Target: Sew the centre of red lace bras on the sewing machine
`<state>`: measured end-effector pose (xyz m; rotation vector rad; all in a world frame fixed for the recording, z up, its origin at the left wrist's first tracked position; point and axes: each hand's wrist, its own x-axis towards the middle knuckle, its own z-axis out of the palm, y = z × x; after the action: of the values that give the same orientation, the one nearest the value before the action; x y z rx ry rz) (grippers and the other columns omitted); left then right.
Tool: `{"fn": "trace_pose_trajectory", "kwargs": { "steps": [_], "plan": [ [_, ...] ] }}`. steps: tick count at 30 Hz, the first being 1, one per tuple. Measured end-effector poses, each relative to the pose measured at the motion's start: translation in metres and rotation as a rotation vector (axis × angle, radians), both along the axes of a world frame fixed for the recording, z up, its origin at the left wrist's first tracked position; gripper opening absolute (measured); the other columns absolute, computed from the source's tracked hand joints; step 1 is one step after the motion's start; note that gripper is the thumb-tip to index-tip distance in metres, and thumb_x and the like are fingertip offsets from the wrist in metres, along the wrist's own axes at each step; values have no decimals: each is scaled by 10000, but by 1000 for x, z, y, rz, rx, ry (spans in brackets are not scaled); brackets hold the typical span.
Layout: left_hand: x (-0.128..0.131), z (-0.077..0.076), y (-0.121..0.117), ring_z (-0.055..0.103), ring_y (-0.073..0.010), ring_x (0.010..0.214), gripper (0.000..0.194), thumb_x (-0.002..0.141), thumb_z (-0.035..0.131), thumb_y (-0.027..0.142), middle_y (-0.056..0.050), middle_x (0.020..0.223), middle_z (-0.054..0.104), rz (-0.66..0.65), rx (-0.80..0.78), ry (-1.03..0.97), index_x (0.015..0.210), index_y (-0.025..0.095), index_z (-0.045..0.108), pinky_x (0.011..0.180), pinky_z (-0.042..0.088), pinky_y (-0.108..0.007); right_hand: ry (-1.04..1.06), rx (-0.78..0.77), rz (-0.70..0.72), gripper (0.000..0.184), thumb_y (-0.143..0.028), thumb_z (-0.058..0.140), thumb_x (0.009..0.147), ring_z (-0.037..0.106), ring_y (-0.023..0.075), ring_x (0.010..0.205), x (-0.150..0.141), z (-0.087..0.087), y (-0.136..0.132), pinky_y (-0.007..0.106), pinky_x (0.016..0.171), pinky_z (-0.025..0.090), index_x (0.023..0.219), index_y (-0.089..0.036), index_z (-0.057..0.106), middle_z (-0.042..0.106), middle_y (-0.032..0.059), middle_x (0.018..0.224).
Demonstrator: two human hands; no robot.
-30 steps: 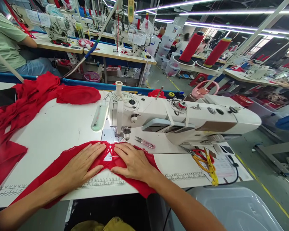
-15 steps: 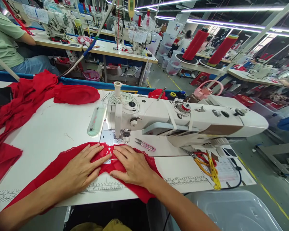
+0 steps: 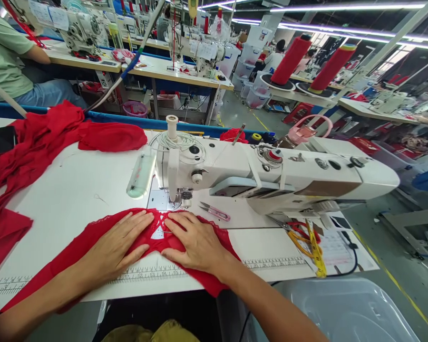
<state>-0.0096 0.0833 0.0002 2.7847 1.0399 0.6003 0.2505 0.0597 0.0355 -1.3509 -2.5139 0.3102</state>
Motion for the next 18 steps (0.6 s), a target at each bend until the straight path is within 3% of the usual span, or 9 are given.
{"fn": "trace_pose_trajectory", "kwargs": {
  "steps": [7, 18],
  "plan": [
    [0, 3, 0, 446, -266, 1419, 686, 1019, 459, 441, -113, 1524, 490, -5, -9, 1, 1587, 212, 150, 1164, 386, -488, -2, -48, 24, 675, -550, 673, 880, 474, 296, 1346, 3, 1, 0, 450, 987, 543, 1437, -203, 516, 533, 95, 1478],
    [-2, 2, 2, 474, -273, 1398, 744, 1000, 485, 487, -106, 1535, 480, -6, -5, 34, 1595, 207, 136, 1148, 413, -463, -45, -133, 51, 760, -605, 685, 853, 449, 322, 1370, 7, 7, 5, 449, 919, 574, 1474, -220, 477, 476, 98, 1527]
  ]
}}
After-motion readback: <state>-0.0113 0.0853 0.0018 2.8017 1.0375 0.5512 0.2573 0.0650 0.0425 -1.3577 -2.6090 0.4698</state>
